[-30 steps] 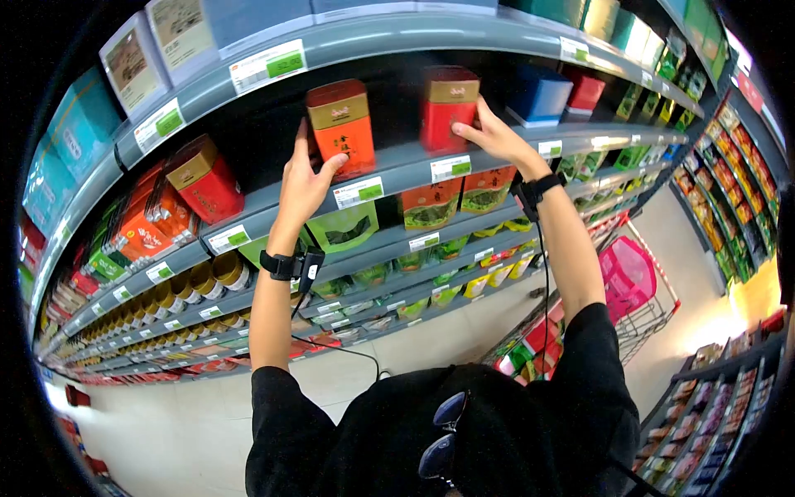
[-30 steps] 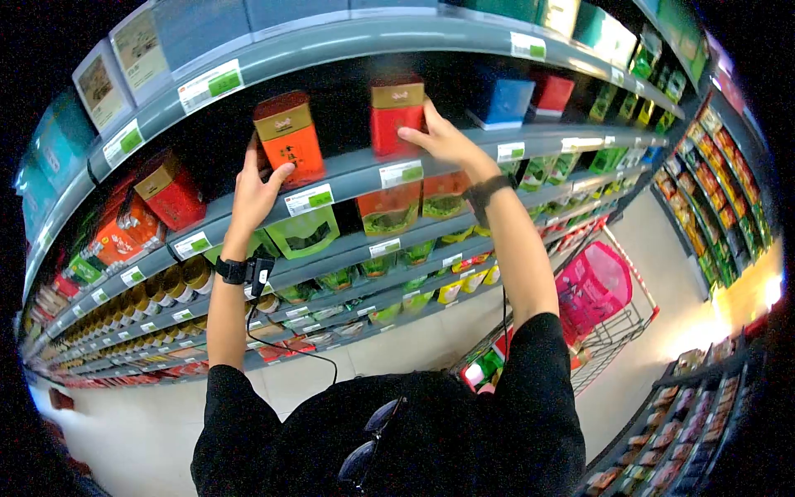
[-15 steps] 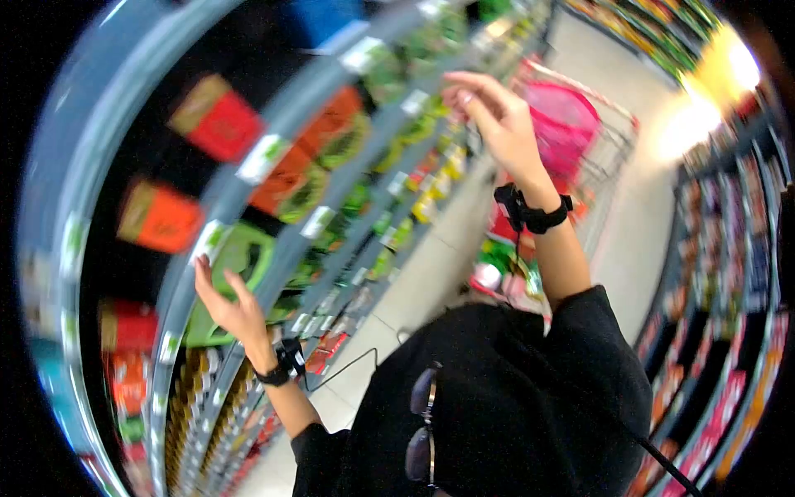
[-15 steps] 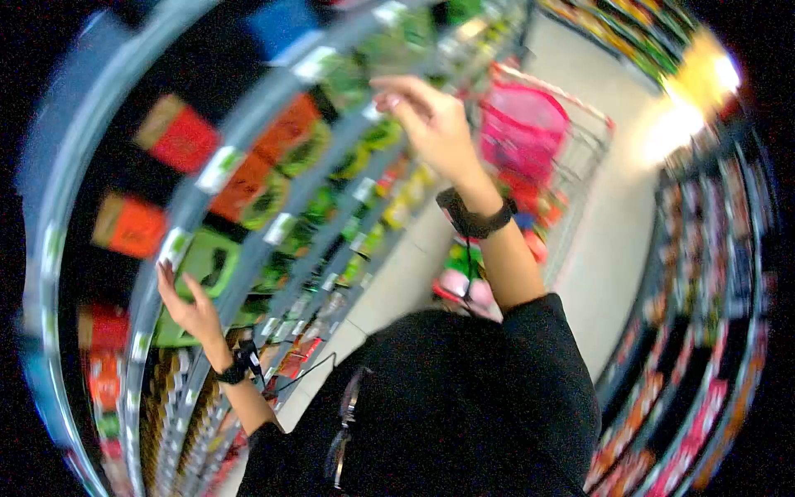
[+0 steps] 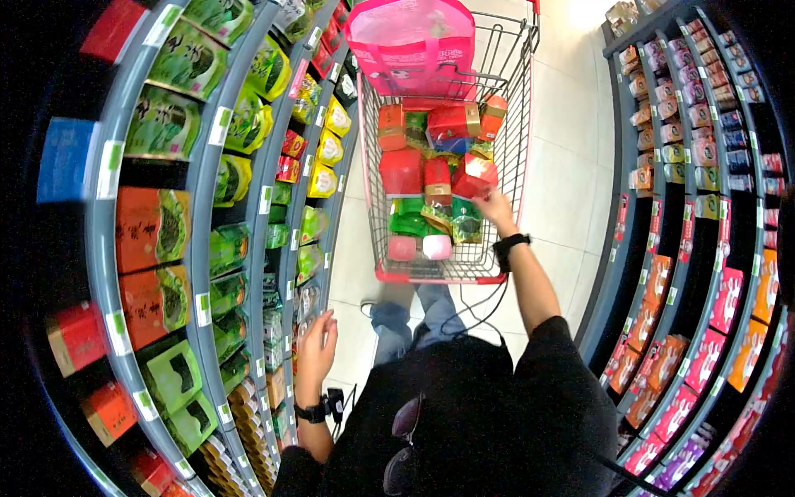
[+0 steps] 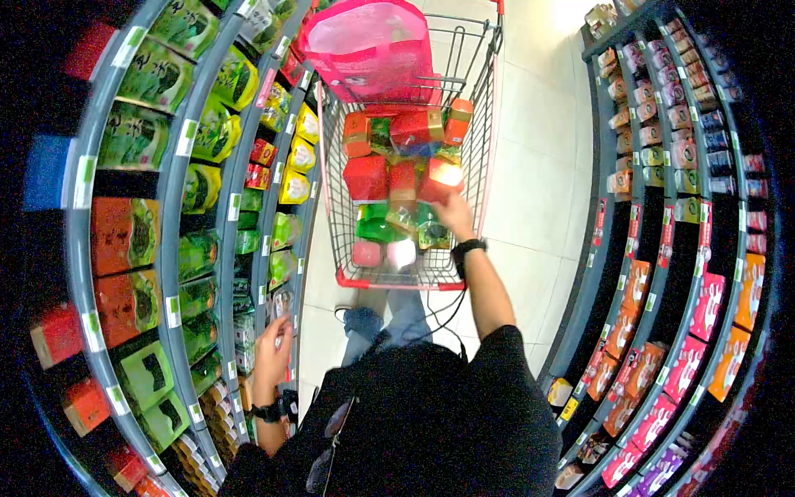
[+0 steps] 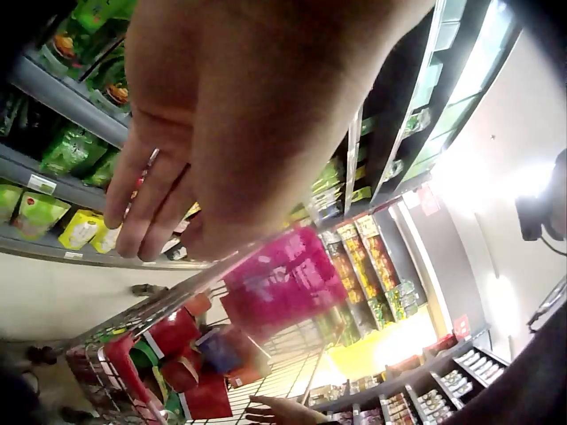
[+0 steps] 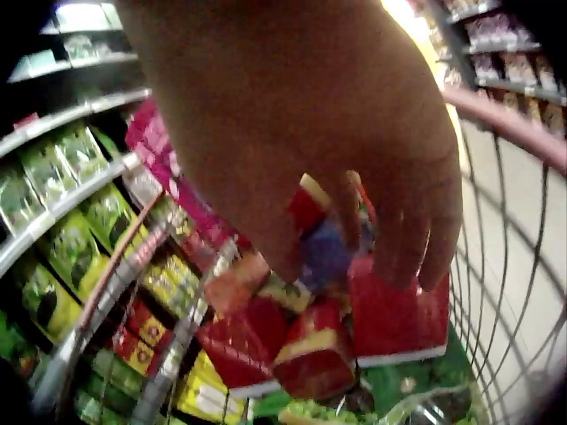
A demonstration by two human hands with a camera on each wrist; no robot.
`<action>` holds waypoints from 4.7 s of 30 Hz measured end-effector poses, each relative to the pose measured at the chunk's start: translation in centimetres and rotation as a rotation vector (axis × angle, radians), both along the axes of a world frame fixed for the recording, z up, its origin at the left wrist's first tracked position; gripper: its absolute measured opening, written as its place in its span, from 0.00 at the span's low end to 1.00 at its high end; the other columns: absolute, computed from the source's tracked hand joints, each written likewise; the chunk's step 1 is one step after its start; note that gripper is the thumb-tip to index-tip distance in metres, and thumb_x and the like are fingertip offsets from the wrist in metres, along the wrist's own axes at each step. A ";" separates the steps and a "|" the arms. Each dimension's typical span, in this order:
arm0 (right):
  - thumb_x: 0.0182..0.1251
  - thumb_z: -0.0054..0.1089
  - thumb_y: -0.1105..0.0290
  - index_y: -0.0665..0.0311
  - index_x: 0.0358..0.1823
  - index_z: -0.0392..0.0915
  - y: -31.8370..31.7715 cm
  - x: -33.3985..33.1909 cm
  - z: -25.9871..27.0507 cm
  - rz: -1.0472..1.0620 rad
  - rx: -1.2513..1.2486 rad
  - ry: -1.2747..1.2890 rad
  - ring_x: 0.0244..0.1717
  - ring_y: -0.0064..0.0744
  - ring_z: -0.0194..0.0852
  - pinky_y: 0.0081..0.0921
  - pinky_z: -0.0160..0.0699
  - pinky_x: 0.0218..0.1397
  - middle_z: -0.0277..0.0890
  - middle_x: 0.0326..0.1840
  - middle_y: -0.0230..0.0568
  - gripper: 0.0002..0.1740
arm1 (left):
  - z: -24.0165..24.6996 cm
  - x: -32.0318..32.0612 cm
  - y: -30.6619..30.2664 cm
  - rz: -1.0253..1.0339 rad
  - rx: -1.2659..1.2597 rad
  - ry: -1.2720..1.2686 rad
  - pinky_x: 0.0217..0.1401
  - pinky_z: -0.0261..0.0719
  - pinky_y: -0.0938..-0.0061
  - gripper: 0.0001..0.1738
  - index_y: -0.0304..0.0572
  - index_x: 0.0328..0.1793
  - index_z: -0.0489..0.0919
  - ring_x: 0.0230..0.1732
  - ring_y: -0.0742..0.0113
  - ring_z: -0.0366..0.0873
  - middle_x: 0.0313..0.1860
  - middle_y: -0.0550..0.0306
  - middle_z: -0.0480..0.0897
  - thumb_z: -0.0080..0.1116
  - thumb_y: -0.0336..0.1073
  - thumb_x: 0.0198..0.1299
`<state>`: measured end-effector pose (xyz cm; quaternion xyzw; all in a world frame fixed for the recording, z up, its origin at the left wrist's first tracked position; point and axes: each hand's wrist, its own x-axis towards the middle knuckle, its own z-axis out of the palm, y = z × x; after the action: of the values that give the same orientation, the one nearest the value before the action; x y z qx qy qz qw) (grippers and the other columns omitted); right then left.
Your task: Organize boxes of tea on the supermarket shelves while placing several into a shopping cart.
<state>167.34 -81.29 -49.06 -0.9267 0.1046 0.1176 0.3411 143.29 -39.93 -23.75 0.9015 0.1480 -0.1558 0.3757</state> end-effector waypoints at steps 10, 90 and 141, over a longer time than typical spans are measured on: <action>0.39 0.77 0.30 0.62 0.81 0.46 13.4 4.8 -8.3 -0.226 -0.195 0.374 0.59 0.64 0.78 0.51 0.79 0.60 0.74 0.61 0.66 0.74 | -1.9 -6.7 1.8 0.356 0.036 0.286 0.50 0.82 0.62 0.16 0.31 0.60 0.80 0.46 0.50 0.87 0.48 0.37 0.86 0.58 0.32 0.70; 0.63 0.72 0.70 0.68 0.83 0.41 68.3 -38.4 51.7 1.343 1.282 -0.522 0.71 0.41 0.70 0.35 0.68 0.74 0.67 0.73 0.55 0.55 | 17.9 -32.9 22.9 0.882 -0.291 -1.253 0.62 0.79 0.66 0.40 0.37 0.81 0.50 0.58 0.60 0.81 0.64 0.41 0.76 0.60 0.30 0.70; 0.66 0.68 0.60 0.66 0.55 0.80 4.1 -2.4 5.6 -0.179 0.172 -0.167 0.44 0.37 0.87 0.32 0.82 0.51 0.87 0.44 0.48 0.22 | -0.5 -2.7 -2.0 -0.124 -0.330 -0.121 0.49 0.83 0.67 0.17 0.35 0.63 0.76 0.44 0.58 0.87 0.43 0.45 0.87 0.58 0.31 0.70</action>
<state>164.95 -77.15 -43.43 -0.8876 0.1475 0.0180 0.4360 140.55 -41.93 -24.27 0.8427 0.0415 -0.1464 0.5165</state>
